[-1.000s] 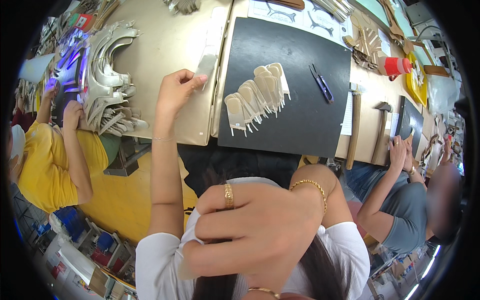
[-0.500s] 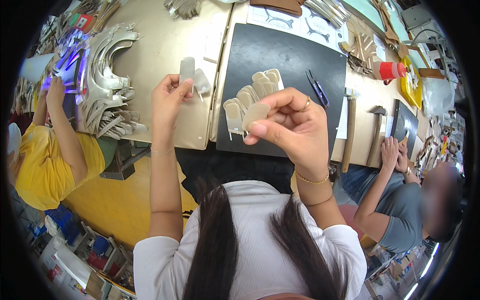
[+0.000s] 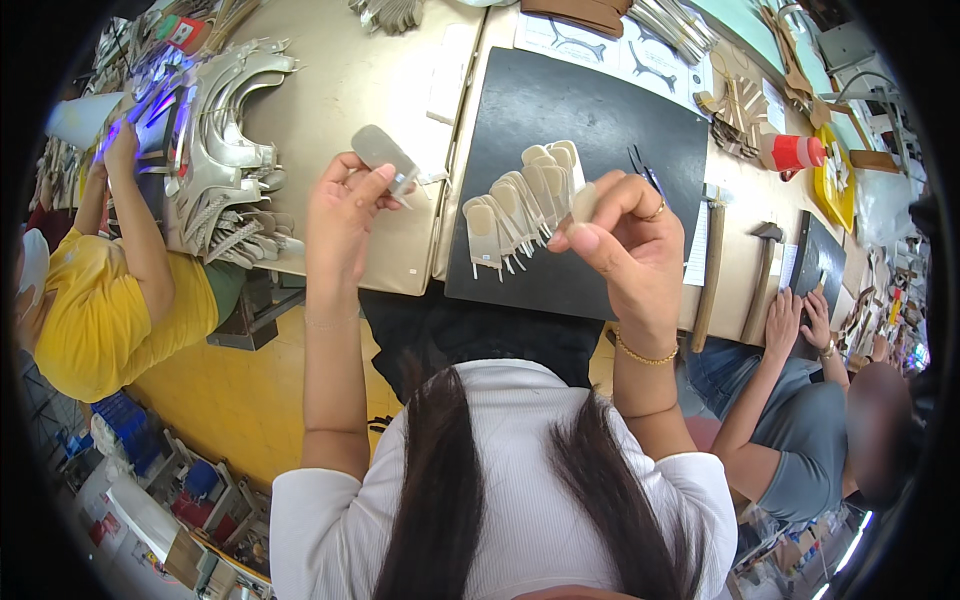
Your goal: The person repeatedly picks up small beige plastic components and a flat white piece, aligns them, and presses them together by hand. They place the assembled units on a black mat and continue the same process with additional parts. The person also gathers and stacks the completed units at the end.
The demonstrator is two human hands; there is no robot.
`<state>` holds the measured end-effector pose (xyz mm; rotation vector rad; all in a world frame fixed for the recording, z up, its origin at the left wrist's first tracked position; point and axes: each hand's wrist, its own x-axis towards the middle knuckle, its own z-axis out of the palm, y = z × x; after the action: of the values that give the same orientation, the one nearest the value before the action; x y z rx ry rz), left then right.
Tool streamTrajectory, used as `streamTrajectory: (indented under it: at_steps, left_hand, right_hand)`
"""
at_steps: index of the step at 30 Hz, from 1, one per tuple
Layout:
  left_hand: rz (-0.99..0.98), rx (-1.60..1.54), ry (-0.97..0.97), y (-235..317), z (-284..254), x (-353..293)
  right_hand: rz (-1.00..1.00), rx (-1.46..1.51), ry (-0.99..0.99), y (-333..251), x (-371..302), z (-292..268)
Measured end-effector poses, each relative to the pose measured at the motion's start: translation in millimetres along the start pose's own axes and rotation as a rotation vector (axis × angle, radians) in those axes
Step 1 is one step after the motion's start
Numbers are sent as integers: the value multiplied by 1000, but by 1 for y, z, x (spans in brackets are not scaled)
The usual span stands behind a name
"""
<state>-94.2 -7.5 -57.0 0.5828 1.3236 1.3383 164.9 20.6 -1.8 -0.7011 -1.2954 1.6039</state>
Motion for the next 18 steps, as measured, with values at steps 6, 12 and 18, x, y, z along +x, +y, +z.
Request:
streamTrajectory:
  at_steps: [6,12,18]
  left_hand:
    - [32,43,-161,18,40,-34]
    - [83,6,-210,29,70,-58]
    - [-7,43,-282,38,76,-71]
  right_hand:
    - [153,57,209,-8,-3,20]
    - [36,-218,93,-10,2,19]
    - [2,-383,66,-12,0,18]
